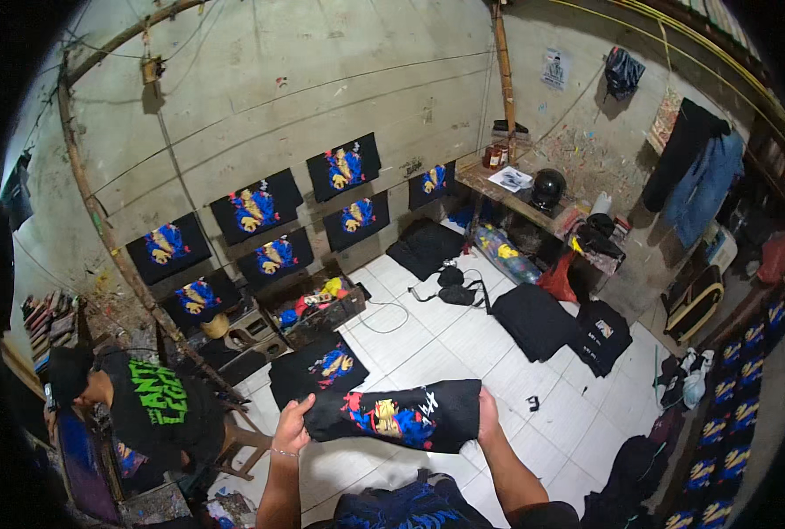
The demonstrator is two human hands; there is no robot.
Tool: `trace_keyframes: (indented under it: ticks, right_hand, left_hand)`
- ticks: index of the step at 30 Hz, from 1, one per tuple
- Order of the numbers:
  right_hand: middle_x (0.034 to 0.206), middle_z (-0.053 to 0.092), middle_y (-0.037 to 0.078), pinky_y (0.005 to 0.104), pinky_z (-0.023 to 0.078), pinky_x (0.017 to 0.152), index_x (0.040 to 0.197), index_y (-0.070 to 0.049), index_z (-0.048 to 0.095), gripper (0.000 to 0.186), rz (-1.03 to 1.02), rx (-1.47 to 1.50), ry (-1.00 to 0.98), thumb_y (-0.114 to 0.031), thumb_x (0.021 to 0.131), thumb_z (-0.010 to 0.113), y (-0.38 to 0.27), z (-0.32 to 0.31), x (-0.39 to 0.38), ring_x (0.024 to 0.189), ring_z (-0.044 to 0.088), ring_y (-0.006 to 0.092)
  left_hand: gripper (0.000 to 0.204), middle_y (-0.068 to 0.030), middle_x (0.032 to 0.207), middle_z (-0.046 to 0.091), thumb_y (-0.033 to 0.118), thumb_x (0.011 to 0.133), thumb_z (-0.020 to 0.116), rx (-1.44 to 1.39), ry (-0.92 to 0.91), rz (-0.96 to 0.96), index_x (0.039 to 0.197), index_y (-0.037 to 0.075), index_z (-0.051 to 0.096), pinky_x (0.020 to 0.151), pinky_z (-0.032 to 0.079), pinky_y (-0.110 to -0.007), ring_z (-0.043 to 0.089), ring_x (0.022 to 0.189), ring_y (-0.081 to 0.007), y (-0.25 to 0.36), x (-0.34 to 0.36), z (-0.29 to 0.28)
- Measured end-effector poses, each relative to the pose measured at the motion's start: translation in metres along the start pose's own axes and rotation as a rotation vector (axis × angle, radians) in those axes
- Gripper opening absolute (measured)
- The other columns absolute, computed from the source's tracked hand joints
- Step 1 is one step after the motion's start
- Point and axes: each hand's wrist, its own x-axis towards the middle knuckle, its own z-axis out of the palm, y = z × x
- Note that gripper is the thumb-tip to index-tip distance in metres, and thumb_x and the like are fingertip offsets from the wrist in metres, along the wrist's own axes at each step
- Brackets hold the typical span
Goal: The person picks up printed black t-shirts and hangs them on a line.
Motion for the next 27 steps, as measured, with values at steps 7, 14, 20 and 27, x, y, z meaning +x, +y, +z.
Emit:
trace_keyframes:
  ticks: [7,14,20,27]
  right_hand:
    - [0.101,0.061,0.018,0.0339,0.048,0.083,0.105,0.010,0.053,0.033,-0.195,-0.646,0.413,-0.014,0.084,0.057,-0.156,-0.044,0.116,0.090,0.061,0.0245]
    - [0.079,0.065,0.010,0.0279,0.049,0.068,0.083,0.003,0.063,0.012,-0.280,-0.882,0.525,-0.008,0.079,0.064,-0.280,-0.057,0.278,0.069,0.062,0.0156]
    - [0.075,0.065,0.007,0.0251,0.048,0.060,0.076,0.002,0.064,0.008,-0.333,-1.035,0.598,-0.005,0.079,0.062,-0.408,-0.004,0.416,0.064,0.061,0.0128]
    - [0.080,0.064,0.005,0.0299,0.048,0.067,0.088,0.000,0.061,0.012,-0.466,-1.150,0.340,-0.004,0.076,0.063,-0.590,0.083,0.580,0.069,0.059,0.0143]
  left_hand:
    - [0.016,-0.0050,0.089,0.060,0.012,0.088,0.051,0.547,-0.078,0.170,0.100,0.001,0.054,0.073,0.047,-0.026,0.059,0.078,-0.0126,0.018,0.171,0.068]
    - [0.029,-0.0015,0.077,0.059,0.025,0.082,0.060,1.022,0.096,0.171,0.081,-0.004,0.060,0.061,0.041,-0.026,0.050,0.066,-0.0083,0.029,0.388,0.084]
    - [0.023,0.0028,0.076,0.058,0.020,0.087,0.055,0.614,0.085,0.205,0.082,-0.001,0.062,0.062,0.039,-0.022,0.047,0.068,-0.0043,0.083,0.549,0.156]
    - [0.031,-0.0119,0.055,0.044,0.022,0.085,0.057,0.973,0.116,0.631,0.068,-0.003,0.051,0.050,0.033,-0.033,0.038,0.052,-0.0136,0.170,0.728,0.262]
